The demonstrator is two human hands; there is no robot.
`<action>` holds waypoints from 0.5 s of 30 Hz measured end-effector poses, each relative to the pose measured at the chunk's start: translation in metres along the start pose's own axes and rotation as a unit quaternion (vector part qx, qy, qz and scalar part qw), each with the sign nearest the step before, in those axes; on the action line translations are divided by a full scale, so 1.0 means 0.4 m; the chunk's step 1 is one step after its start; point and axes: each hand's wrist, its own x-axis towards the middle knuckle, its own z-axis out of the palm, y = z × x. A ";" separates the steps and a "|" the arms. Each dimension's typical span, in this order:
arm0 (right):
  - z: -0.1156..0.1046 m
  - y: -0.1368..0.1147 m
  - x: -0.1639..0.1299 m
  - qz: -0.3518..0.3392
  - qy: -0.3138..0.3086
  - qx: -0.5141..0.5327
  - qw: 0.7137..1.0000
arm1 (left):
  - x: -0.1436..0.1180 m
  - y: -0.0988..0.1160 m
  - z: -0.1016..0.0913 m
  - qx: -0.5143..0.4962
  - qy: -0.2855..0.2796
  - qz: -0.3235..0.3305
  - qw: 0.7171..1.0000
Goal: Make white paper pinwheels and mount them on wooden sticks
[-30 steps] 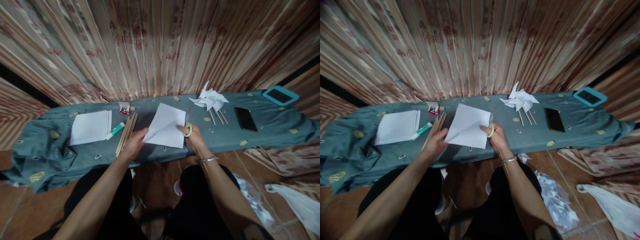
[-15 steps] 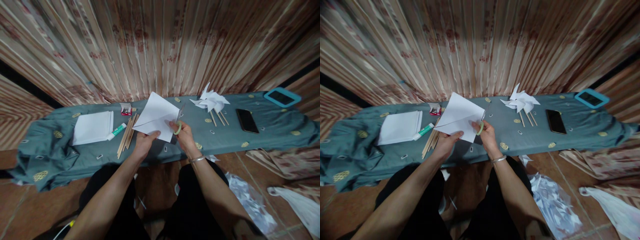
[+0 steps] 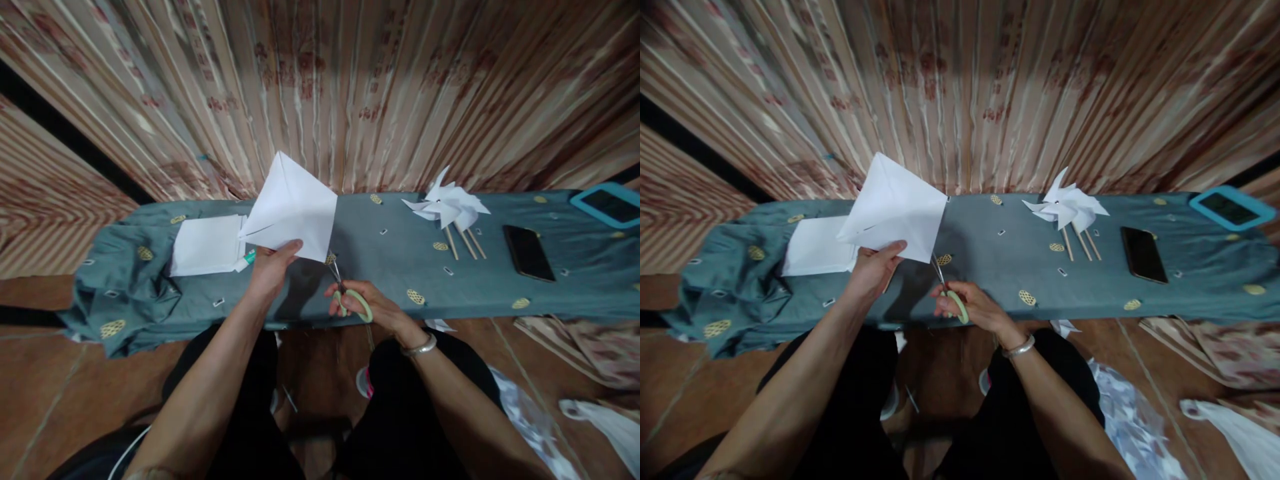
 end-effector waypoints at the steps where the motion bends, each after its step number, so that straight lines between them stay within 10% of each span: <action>1: 0.002 0.000 0.001 -0.001 -0.005 -0.001 1.000 | -0.003 0.000 0.003 0.005 -0.002 -0.004 1.000; 15: 0.006 -0.005 0.005 -0.008 0.011 -0.010 1.000 | -0.028 0.004 0.032 0.024 -0.007 -0.036 0.999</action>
